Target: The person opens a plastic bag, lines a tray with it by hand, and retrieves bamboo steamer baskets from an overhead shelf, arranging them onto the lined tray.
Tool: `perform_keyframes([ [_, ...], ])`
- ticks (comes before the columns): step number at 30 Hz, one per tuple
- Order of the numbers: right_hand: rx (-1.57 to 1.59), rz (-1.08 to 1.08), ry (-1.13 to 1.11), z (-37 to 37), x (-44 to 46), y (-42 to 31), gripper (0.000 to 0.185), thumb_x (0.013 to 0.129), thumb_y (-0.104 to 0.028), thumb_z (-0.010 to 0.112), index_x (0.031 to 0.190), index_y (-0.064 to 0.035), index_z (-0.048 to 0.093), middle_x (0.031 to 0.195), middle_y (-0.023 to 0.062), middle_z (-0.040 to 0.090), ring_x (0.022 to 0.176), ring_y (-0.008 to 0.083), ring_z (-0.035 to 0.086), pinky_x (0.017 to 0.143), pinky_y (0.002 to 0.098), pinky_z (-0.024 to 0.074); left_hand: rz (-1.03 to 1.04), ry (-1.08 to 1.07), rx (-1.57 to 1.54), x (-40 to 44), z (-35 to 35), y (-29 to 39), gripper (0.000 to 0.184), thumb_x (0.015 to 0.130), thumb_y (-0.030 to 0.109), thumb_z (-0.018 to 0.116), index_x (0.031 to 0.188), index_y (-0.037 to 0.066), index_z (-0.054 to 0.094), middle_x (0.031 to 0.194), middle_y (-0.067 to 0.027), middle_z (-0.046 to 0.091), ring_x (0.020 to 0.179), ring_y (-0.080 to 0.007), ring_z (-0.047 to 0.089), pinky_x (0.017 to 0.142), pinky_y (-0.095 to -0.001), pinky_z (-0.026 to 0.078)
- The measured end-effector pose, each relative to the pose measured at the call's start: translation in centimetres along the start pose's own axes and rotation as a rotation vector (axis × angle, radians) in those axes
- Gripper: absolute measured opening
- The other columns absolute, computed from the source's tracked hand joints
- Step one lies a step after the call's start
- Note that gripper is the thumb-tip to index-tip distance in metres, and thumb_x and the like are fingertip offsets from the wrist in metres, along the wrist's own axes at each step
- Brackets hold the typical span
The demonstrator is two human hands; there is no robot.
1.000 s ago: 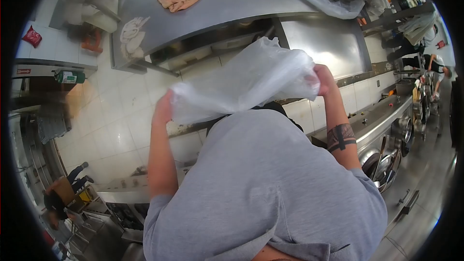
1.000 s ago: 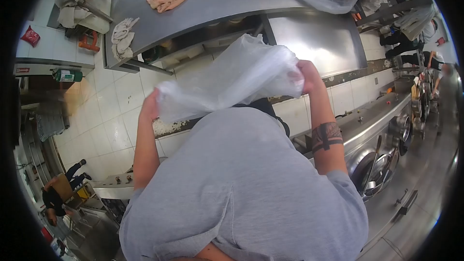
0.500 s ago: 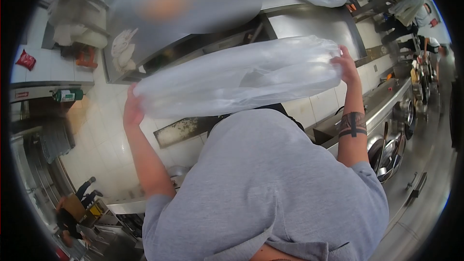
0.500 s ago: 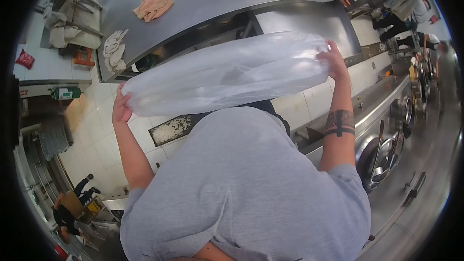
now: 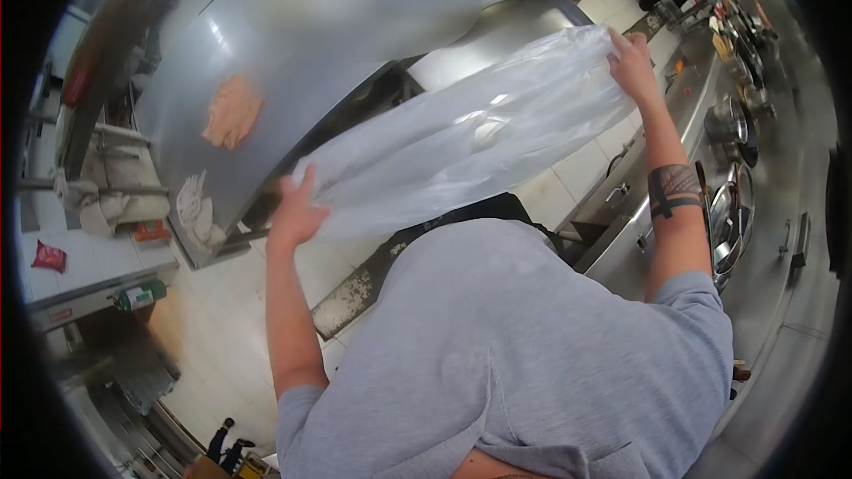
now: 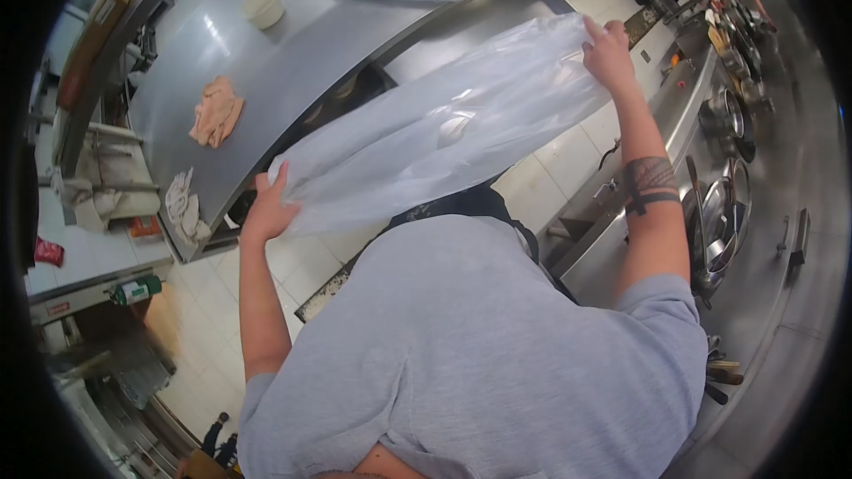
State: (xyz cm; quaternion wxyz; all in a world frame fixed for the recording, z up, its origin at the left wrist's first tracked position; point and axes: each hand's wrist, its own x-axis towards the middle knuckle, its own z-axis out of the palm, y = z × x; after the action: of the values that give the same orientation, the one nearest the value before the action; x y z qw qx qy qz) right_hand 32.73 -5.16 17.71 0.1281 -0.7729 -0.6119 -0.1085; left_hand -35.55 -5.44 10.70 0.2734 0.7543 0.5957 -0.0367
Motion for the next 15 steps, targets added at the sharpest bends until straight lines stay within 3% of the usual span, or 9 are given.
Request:
perform_keyframes([
  [2,-0.094,0.009,0.043,-0.2,1.7,2.4,0.066,0.083,-0.016,0.072,0.147,-0.022,0.055,0.136,0.0255,0.048,0.12,0.0449,0.054,0.105,0.0482,0.0474,-0.065,-0.01,-0.028,2.7,-0.3,4.6,0.119,0.073,0.02,0.083,0.166,0.023,0.008,0.16,-0.031,0.021,0.137,-0.0441,0.048,0.113,-0.0428,0.044],
  [3,-0.111,0.039,0.026,0.0,2.8,3.6,0.078,0.08,-0.019,0.075,0.152,-0.0251,0.045,0.139,0.026,0.045,0.122,0.0467,0.051,0.105,0.0496,0.0471,-0.06,-0.013,-0.016,4.2,-0.2,6.6,0.119,0.073,0.02,0.083,0.166,0.023,0.008,0.16,-0.031,0.021,0.137,-0.0441,0.048,0.113,-0.0428,0.044],
  [5,-0.14,0.091,-0.012,0.4,5.2,5.8,0.103,0.075,-0.026,0.08,0.162,-0.0312,0.025,0.145,0.0269,0.039,0.127,0.0502,0.047,0.107,0.0522,0.0466,-0.157,0.043,-0.085,7.5,0.0,10.6,0.145,0.06,0.022,0.092,0.164,0.022,-0.01,0.158,-0.0376,0.018,0.13,-0.0455,0.055,0.108,-0.0433,0.049],
  [9,-0.111,0.158,-0.098,2.6,11.0,9.8,0.112,0.072,-0.028,0.082,0.163,-0.0345,0.018,0.146,0.026,0.039,0.128,0.0517,0.045,0.107,0.0531,0.0474,-0.291,-0.046,-0.059,13.4,-0.2,17.8,0.149,0.06,0.021,0.092,0.163,0.023,-0.016,0.158,-0.0392,0.017,0.124,-0.0468,0.059,0.104,-0.044,0.052],
  [15,0.072,0.036,0.092,10.7,21.0,17.2,0.112,0.07,-0.024,0.083,0.163,-0.0371,0.021,0.148,0.0285,0.038,0.127,0.0532,0.046,0.107,0.0536,0.0449,-0.44,0.024,-0.08,21.3,2.5,24.4,0.152,0.061,0.029,0.094,0.162,0.024,-0.018,0.159,-0.039,0.018,0.119,-0.0465,0.063,0.101,-0.0449,0.053],
])
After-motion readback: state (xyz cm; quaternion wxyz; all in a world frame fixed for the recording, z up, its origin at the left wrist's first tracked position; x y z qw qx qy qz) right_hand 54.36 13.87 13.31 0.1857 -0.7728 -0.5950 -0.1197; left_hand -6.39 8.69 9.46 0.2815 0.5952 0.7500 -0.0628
